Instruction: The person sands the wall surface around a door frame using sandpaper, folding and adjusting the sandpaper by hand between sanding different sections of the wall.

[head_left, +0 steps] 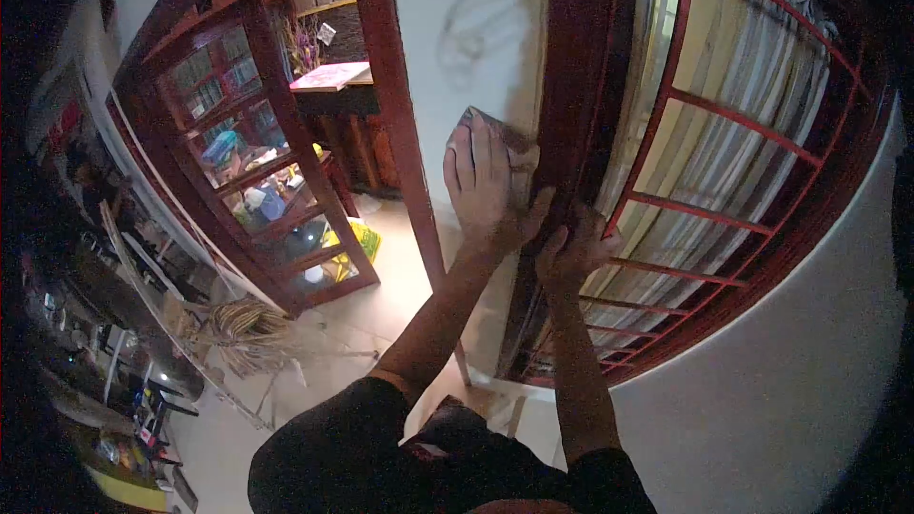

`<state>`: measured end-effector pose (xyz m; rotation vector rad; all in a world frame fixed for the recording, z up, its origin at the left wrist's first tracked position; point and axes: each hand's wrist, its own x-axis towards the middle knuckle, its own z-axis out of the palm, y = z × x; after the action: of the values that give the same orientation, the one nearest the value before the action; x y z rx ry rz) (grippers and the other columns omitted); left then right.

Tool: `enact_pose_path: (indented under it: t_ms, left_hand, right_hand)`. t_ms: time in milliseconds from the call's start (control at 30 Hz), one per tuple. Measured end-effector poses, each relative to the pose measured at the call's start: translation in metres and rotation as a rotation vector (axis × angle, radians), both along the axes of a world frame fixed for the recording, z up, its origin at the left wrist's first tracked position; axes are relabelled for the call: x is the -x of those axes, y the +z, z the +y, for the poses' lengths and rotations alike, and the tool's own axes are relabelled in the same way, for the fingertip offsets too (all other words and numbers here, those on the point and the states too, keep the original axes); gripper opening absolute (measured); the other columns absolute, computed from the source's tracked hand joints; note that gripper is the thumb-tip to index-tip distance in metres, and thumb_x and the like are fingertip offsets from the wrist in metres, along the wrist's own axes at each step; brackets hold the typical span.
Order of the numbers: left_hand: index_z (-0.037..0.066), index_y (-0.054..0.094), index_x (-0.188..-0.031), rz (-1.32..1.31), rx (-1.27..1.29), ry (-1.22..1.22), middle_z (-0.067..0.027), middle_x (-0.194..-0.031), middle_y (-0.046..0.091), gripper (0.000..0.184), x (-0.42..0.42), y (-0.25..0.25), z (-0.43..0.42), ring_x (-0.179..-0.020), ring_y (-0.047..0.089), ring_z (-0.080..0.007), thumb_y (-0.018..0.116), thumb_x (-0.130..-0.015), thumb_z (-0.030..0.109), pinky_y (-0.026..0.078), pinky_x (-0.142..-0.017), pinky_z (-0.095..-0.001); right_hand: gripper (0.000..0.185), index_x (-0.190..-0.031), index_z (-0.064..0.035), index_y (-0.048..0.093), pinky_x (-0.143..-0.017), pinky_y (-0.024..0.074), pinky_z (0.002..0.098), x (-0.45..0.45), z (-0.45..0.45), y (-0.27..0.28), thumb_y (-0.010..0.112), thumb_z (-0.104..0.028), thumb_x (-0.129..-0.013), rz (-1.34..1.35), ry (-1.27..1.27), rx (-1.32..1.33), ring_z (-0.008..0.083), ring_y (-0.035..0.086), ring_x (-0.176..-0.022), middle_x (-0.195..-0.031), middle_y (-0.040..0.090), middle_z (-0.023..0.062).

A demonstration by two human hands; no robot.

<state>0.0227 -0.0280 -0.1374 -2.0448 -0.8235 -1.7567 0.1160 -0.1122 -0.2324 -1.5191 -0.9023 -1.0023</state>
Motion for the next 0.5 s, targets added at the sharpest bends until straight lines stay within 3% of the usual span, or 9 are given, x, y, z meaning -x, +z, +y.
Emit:
enact_pose_path:
  t_ms: [67, 133, 200, 267, 300, 367, 433, 467, 500]
  left_hand:
    - [-0.002, 0.033, -0.145, -0.058, 0.021, -0.229, -0.0209, -0.153, 0.03, 0.098, 0.009, 0.019, -0.014, -0.141, 0.026, -0.04, 0.076, -0.068, 0.042, 0.021, -0.112, -0.0532]
    - [0.002, 0.037, -0.144, -0.084, -0.156, -0.153, -0.0213, -0.149, 0.035, 0.096, 0.009, 0.086, 0.004, -0.139, 0.03, -0.0397, 0.077, -0.067, 0.043, 0.023, -0.112, -0.0534]
    - [0.004, 0.041, -0.142, -0.223, -0.337, -0.235, -0.0216, -0.147, 0.038, 0.09, 0.005, 0.16, 0.024, -0.137, 0.033, -0.0397, 0.077, -0.068, 0.042, 0.023, -0.111, -0.0545]
    - [-0.007, 0.028, -0.146, -0.23, -0.418, -0.107, -0.0263, -0.151, 0.029, 0.076, 0.011, 0.209, 0.013, -0.142, 0.025, -0.0384, 0.058, -0.091, 0.037, 0.02, -0.115, -0.0474]
    - [-0.007, 0.028, -0.146, -0.234, -0.402, -0.108, -0.0263, -0.151, 0.029, 0.076, 0.008, 0.199, 0.015, -0.142, 0.025, -0.0384, 0.058, -0.091, 0.037, 0.02, -0.115, -0.0474]
    - [0.003, 0.044, -0.139, -0.057, 0.033, -0.254, -0.0237, -0.144, 0.042, 0.084, 0.005, 0.152, 0.015, -0.133, 0.038, -0.0422, 0.077, -0.071, 0.04, 0.024, -0.11, -0.0549]
    - [0.001, 0.044, -0.138, -0.162, -0.206, -0.108, -0.0268, -0.142, 0.042, 0.08, 0.005, 0.079, 0.01, -0.131, 0.04, -0.0449, 0.073, -0.074, 0.041, 0.024, -0.11, -0.0559]
    - [-0.002, 0.044, -0.136, -0.21, -0.199, -0.125, -0.0292, -0.14, 0.041, 0.078, -0.002, 0.027, 0.014, -0.131, 0.039, -0.0457, 0.071, -0.076, 0.041, 0.024, -0.11, -0.0562]
    - [-0.005, 0.042, -0.135, -0.058, -0.006, -0.006, -0.03, -0.143, 0.037, 0.081, 0.001, -0.025, 0.006, -0.134, 0.035, -0.0446, 0.067, -0.078, 0.045, 0.024, -0.11, -0.0565]
  right_hand:
    - [0.044, -0.112, 0.0001, 0.058, -0.082, 0.034, 0.0526, -0.001, 0.001, -0.005, 0.043, -0.038, -0.095, -0.001, -0.032, 0.003, 0.0382, 0.048, -0.088, -0.098, 0.058, 0.0204]
    - [0.044, -0.111, 0.0005, 0.058, -0.084, 0.0341, 0.0525, 0.0, -0.001, -0.008, 0.042, -0.038, -0.095, -0.007, -0.041, 0.055, 0.0386, 0.049, -0.089, -0.099, 0.058, 0.0204]
    - [0.044, -0.111, 0.001, 0.058, -0.086, 0.0343, 0.0524, -0.004, 0.003, -0.011, 0.042, -0.037, -0.096, -0.014, -0.053, 0.101, 0.0389, 0.051, -0.09, -0.1, 0.058, 0.0203]
    - [0.043, -0.111, 0.0005, 0.058, -0.089, 0.0342, 0.0527, -0.009, 0.01, -0.015, 0.041, -0.037, -0.096, 0.001, 0.051, -0.017, 0.0398, 0.054, -0.096, -0.102, 0.059, 0.0215]
    - [0.043, -0.111, 0.0005, 0.058, -0.089, 0.0342, 0.0527, -0.009, 0.011, -0.015, 0.041, -0.037, -0.096, -0.001, 0.048, -0.001, 0.0398, 0.054, -0.096, -0.102, 0.059, 0.0215]
    - [0.044, -0.112, -0.0004, 0.059, -0.091, 0.0333, 0.0541, -0.009, 0.01, -0.022, 0.042, -0.038, -0.096, 0.1, 0.105, -0.027, 0.0409, 0.054, -0.101, -0.105, 0.059, 0.0214]
    - [0.044, -0.112, -0.0007, 0.059, -0.091, 0.0331, 0.0549, -0.016, 0.009, -0.024, 0.043, -0.038, -0.095, 0.041, 0.062, -0.012, 0.0408, 0.054, -0.1, -0.106, 0.059, 0.0216]
    - [0.043, -0.111, -0.001, 0.059, -0.09, 0.0329, 0.0557, -0.018, 0.009, -0.024, 0.044, -0.038, -0.095, -0.014, 0.015, -0.006, 0.0408, 0.054, -0.098, -0.106, 0.059, 0.0218]
    - [0.043, -0.111, -0.001, 0.059, -0.09, 0.0329, 0.0557, -0.015, 0.008, -0.027, 0.044, -0.038, -0.095, 0.018, -0.005, -0.018, 0.0408, 0.054, -0.098, -0.106, 0.059, 0.0218]
